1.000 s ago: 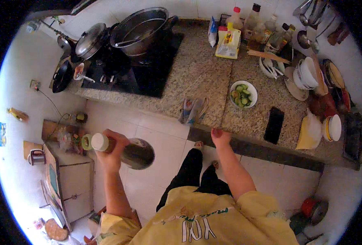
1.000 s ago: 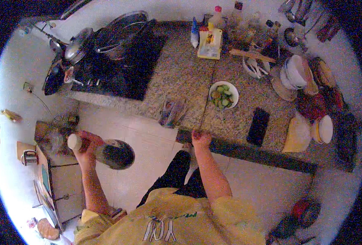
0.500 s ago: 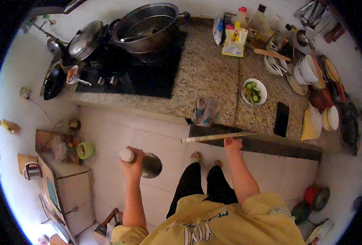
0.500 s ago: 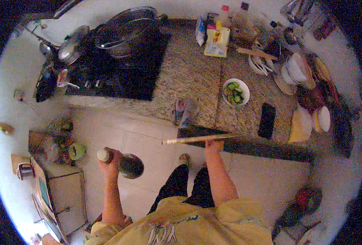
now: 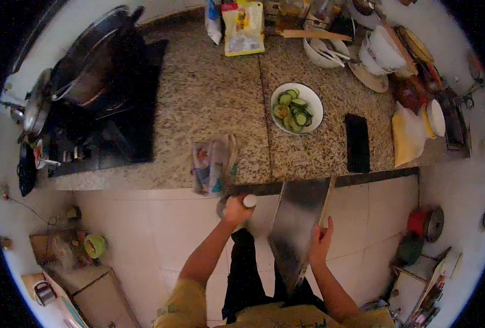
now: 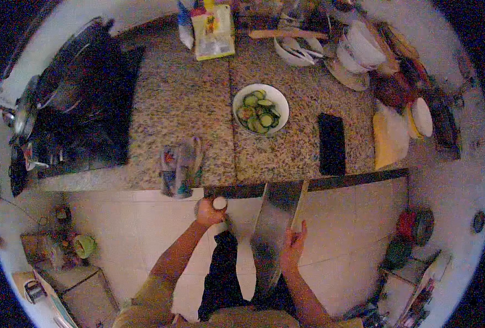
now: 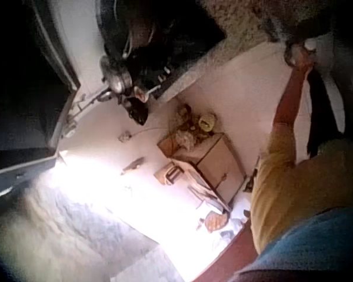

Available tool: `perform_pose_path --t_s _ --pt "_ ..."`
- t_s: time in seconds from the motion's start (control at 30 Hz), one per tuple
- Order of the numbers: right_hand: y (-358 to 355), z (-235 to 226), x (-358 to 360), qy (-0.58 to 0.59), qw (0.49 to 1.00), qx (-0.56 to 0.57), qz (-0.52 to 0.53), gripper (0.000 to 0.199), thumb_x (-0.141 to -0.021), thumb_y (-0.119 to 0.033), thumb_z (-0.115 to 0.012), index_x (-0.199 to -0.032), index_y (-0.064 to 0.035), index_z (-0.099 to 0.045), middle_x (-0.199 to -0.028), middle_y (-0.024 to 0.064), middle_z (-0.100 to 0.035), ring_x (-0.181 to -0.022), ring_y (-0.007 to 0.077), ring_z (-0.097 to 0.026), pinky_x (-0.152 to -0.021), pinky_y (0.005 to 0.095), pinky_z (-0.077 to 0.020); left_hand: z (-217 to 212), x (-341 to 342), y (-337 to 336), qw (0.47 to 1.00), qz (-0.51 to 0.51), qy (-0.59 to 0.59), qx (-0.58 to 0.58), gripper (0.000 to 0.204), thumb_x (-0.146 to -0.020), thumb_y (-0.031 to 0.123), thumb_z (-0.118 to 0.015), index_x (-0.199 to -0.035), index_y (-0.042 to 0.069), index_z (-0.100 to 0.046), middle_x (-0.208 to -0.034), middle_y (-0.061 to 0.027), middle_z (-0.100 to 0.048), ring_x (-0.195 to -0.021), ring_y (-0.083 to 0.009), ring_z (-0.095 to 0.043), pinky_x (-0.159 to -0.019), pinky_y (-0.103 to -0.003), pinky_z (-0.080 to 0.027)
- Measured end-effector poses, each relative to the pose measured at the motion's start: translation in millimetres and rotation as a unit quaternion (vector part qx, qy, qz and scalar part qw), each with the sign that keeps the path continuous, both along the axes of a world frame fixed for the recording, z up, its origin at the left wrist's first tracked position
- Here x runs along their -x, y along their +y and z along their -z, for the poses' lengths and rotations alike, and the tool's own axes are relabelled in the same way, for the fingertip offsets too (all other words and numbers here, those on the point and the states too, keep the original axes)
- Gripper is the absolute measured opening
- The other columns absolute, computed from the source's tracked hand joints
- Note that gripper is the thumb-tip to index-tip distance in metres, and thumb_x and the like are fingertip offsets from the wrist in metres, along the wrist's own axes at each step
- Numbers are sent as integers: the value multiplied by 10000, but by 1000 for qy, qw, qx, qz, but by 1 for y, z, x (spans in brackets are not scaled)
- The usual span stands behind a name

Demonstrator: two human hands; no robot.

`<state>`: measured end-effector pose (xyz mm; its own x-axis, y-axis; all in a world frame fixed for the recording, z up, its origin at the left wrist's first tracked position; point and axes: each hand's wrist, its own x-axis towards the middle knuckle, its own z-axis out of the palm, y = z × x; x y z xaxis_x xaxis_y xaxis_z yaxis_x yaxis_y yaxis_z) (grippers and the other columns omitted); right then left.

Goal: The person slices a cucumber into thin rounds on a green cutting board using a knife. They then transfer the cucumber slices into a white bowl and add seasonings from a packet and a bottle.

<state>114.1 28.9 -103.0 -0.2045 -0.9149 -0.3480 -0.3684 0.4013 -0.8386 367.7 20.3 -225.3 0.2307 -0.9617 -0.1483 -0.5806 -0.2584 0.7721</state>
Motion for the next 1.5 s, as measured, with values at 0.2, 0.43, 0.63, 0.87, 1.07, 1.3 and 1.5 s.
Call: perform_pose_path --t_s 0.2,0.43,0.63,0.87,1.07,1.3,1.5 --pt "7 21 32 115 992 46 -37 549 -877 -105 -480 -1364 -29 -236 -753 16 -426 -651 108 -398 -595 243 -360 112 51 -82 969 109 -109 -191 399 -727 314 -632 -1056 94 -585 -982 -148 -599 -886 -271 -581 -773 -349 -468" --pt "4 19 43 155 988 -6 -26 605 -835 -66 -499 -1365 -6 -214 -768 26 -447 -663 111 -430 -613 240 -381 204 54 -143 953 83 -161 -243 405 -736 323 -626 -1066 94 -580 -994 -146 -597 -898 -267 -578 -784 -347 -463" --pt "12 30 48 155 986 31 -47 581 -857 -85 -477 -1366 9 -213 -785 36 -445 -675 121 -427 -617 248 -381 238 58 -158 949 69 -164 -262 410 -743 330 -621 -1074 93 -577 -1005 -144 -595 -907 -263 -575 -793 -346 -458" --pt "9 28 44 190 970 85 -122 535 -898 -125 -445 -1369 9 -231 -721 41 -416 -613 137 -390 -558 267 -362 255 57 -166 948 60 -161 -266 416 -752 339 -615 -1084 92 -572 -1018 -142 -592 -918 -258 -571 -804 -345 -453" --pt "4 24 38 188 969 89 -137 518 -911 -129 -431 -1369 12 -235 -694 41 -400 -588 140 -372 -534 270 -352 259 52 -167 948 57 -160 -271 421 -760 346 -610 -1093 91 -568 -1029 -140 -590 -928 -254 -568 -814 -344 -449" --pt "8 19 33 167 976 81 -117 525 -905 -131 -429 -1368 16 -228 -683 33 -394 -580 136 -363 -528 266 -344 249 47 -160 948 62 -155 -270 427 -769 355 -604 -1102 90 -564 -1042 -138 -588 -939 -249 -565 -825 -343 -444" --pt "4 20 31 161 974 105 -122 517 -913 -158 -423 -1364 15 -240 -670 25 -382 -573 136 -358 -522 266 -341 244 42 -156 946 65 -156 -277 433 -777 362 -599 -1111 89 -560 -1053 -137 -586 -949 -245 -562 -834 -341 -440"
